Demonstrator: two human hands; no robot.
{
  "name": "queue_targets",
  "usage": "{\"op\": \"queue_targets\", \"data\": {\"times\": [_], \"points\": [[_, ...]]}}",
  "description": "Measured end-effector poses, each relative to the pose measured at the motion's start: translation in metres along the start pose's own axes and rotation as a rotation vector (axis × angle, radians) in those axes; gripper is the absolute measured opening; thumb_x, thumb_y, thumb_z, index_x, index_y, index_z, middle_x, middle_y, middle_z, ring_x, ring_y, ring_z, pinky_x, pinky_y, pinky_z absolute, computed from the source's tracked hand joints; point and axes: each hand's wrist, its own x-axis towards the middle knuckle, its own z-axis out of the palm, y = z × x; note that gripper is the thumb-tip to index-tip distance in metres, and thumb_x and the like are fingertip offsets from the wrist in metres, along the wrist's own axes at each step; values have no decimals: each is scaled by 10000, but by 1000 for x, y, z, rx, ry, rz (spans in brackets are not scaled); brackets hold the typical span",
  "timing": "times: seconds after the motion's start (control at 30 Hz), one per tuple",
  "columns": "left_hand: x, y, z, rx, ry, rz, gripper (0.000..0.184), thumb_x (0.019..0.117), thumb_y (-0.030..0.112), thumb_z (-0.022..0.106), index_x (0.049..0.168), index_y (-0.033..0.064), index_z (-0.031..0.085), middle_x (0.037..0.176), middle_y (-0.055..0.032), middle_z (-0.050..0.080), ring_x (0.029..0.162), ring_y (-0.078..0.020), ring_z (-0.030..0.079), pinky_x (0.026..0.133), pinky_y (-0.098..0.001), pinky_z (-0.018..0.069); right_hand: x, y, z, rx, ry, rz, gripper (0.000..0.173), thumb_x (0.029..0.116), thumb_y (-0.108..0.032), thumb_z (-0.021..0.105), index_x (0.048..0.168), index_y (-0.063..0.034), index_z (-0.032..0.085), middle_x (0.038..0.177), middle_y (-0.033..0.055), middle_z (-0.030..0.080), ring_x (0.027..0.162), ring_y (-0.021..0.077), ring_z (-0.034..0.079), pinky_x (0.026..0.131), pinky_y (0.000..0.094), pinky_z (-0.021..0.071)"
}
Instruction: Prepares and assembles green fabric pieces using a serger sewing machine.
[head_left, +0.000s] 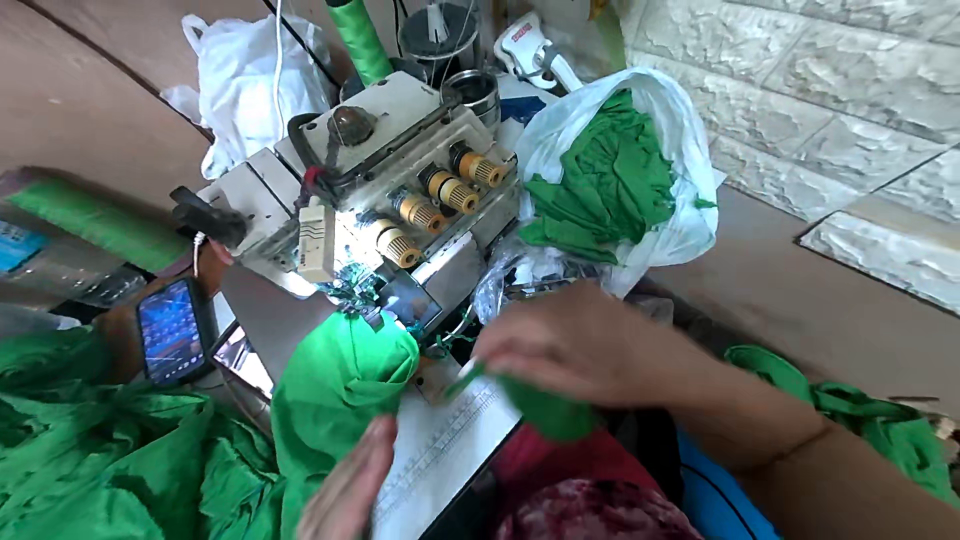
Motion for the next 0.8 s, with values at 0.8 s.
{"op": "queue_targets", "data": {"times": [0.8], "points": [[-35, -38, 13, -350, 295, -96, 159, 960, 192, 714, 1089, 264, 774, 1047, 175, 750, 969, 42, 688, 882, -160, 560, 7, -35, 86, 808, -49, -201, 248, 1024, -75, 549, 976, 120, 696, 750, 136, 648, 639, 63, 555, 614, 171, 453]]}}
